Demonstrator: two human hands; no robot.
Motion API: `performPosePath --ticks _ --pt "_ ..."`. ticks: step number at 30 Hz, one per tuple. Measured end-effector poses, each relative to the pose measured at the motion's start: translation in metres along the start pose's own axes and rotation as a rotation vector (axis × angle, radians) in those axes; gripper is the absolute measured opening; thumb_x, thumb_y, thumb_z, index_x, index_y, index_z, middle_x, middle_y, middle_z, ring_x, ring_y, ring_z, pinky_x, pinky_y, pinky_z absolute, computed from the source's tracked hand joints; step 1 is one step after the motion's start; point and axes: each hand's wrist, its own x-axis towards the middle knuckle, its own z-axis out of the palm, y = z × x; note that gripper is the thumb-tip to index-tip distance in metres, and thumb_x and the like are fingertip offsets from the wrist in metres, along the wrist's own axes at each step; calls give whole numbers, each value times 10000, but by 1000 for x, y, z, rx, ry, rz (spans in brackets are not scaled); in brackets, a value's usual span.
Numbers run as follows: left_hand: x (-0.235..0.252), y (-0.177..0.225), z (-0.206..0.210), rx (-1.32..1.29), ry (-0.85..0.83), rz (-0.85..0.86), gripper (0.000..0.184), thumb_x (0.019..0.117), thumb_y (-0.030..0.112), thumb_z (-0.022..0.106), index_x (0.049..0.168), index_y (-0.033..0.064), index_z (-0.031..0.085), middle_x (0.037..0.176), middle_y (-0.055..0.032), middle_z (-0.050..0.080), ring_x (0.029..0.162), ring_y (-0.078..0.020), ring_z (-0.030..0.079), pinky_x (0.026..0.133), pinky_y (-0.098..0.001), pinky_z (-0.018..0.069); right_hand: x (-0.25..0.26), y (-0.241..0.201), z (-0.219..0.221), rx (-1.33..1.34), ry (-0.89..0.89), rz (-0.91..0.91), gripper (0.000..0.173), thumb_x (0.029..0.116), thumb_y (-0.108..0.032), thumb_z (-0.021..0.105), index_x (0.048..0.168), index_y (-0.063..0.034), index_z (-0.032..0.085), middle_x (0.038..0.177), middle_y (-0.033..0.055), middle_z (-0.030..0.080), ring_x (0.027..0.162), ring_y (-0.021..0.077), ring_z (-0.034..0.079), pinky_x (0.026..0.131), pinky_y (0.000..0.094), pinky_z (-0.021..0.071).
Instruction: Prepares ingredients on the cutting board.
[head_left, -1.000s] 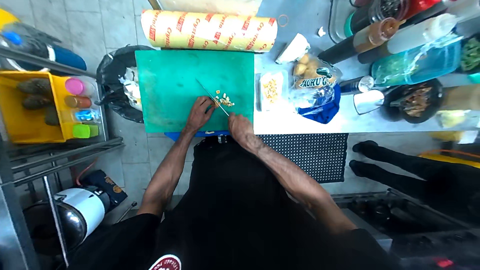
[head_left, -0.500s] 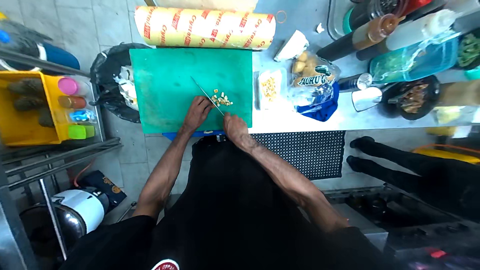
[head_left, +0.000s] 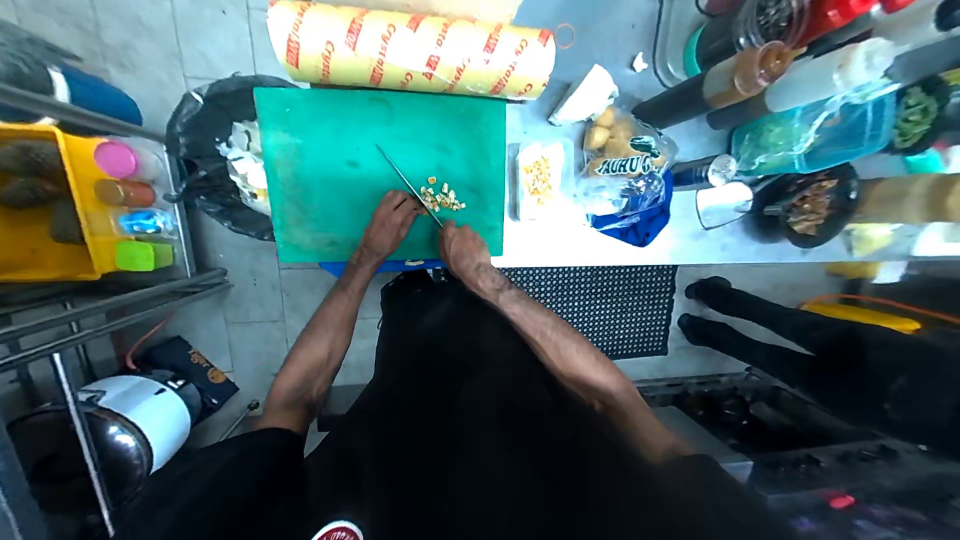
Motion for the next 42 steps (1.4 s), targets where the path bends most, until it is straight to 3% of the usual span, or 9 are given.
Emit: performPosePath --ticks 3,8,15,19,25,29,33,37,42 --pt "-3 1 0 -11 46 15 190 1043 109 563 1053 33 737 1092 -151 701 1112 -296 651 1030 -382 508 21 -3 23 9 84 -19 346 1101 -335 396 1198 -68 593 969 196 706 902 392 730 705 540 595" --pt "-2 0 -2 -29 37 9 195 1048 111 552 1068 17 721 1119 -165 696 1138 -304 646 1048 -391 502 34 -9 7 29 64 -58 328 1094 -306 414 1195 -60 606 1014 198 702 941 390 722 734 550 590" --pt "-10 -2 -7 -12 44 -99 205 1051 153 559 1093 26 714 1153 -164 680 1172 -307 626 1066 -397 490 -3 -12 -11 -16 -23 15 338 1096 -323 405 1202 -68 600 1025 199 696 948 389 720 722 549 595" --pt "-7 -4 -2 -7 63 -97 202 1041 141 566 1042 25 731 1116 -161 684 1130 -309 630 1036 -395 498 19 -14 25 10 75 1 360 1104 -350 397 1214 -65 588 970 199 703 902 394 729 703 543 595" --pt "-3 -5 -5 -20 -19 -100 208 1037 146 563 1068 39 739 1132 -158 676 1142 -307 619 1049 -411 484 41 -14 6 75 55 -98 365 1095 -354 414 1201 -76 626 1043 194 707 977 393 716 754 567 586" --pt "-3 4 -10 -38 -15 -184 189 1017 151 576 1070 47 725 1165 -152 663 1171 -296 605 1047 -402 491 30 29 -8 237 140 -193 425 1082 -438 430 1090 -93 677 879 143 695 840 338 708 702 554 571" --pt "7 17 6 30 212 -298 337 1058 253 528 1284 33 647 1354 -158 620 1319 -290 555 1127 -404 455 19 97 -3 446 141 -134 441 1074 -466 455 1101 -82 670 817 119 672 697 278 669 651 505 557" --pt "37 23 48 171 228 -351 635 1070 454 445 1540 27 417 1607 -184 393 1536 -332 290 1271 -498 219 14 147 32 596 7 -104 475 1072 -492 466 1100 -57 656 670 97 630 457 209 592 468 407 548" --pt "69 47 86 229 250 -407 579 1105 361 330 1563 10 379 1649 -183 322 1556 -316 248 1279 -491 186 1 136 57 765 -126 -142 427 1077 -439 483 1099 -41 634 623 83 580 431 196 559 448 390 536"
